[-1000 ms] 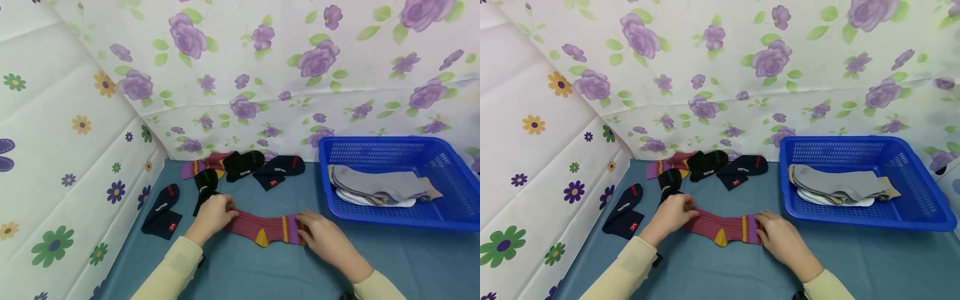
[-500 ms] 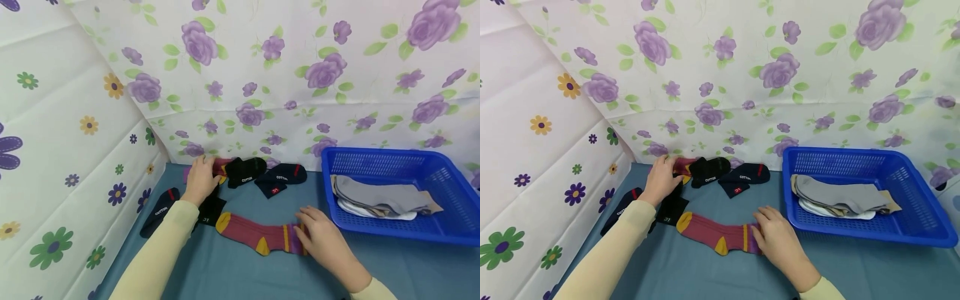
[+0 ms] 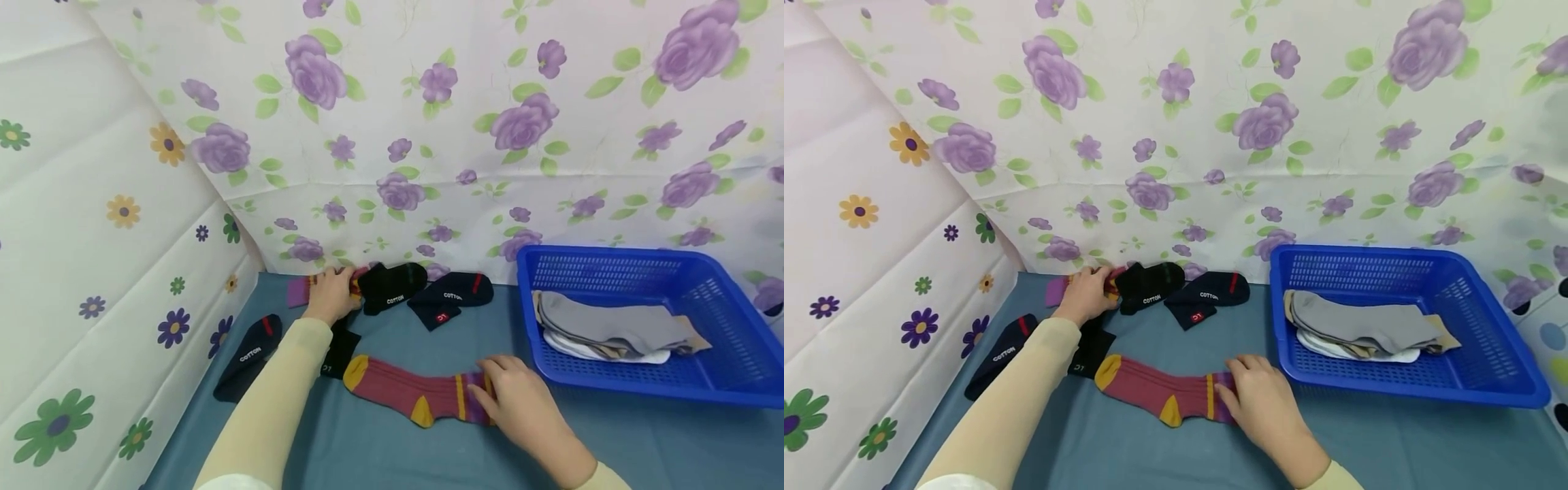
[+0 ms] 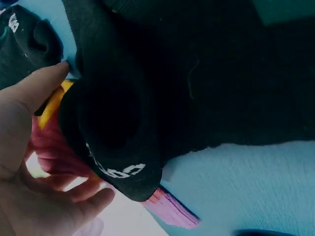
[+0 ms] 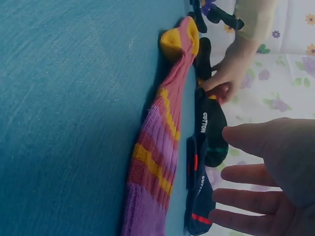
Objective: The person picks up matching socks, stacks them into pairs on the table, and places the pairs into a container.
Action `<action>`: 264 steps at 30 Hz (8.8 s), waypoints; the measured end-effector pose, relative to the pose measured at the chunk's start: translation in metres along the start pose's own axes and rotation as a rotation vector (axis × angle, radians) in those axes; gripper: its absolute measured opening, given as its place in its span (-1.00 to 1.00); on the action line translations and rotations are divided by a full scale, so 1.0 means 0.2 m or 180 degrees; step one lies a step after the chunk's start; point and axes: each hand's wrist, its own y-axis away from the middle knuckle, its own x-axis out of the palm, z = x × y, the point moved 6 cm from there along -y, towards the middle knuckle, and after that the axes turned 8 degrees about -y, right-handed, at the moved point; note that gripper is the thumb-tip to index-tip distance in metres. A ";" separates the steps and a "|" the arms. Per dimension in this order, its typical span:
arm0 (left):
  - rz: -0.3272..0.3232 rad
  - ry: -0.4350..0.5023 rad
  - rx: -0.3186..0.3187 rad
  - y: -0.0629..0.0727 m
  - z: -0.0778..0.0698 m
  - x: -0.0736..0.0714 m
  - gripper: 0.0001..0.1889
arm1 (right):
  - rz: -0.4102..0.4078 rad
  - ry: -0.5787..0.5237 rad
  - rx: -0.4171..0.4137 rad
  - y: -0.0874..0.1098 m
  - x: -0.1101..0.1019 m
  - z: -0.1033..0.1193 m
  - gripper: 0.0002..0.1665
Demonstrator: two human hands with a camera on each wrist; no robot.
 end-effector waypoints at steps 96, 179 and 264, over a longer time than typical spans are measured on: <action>0.0290 0.3752 0.1826 0.78 -0.71 -0.51 -0.73 | 0.0507 -0.2836 -0.0636 -0.13 -0.06 0.17 -0.37; 0.0456 0.3442 -0.0031 0.86 -0.02 0.08 -0.76 | 0.0148 -0.0448 0.0157 0.08 -0.17 -0.02 -0.79; -0.0422 0.0730 0.0240 0.85 -0.22 0.10 -0.68 | 0.1061 -0.0353 0.0592 0.11 0.19 -0.19 -0.11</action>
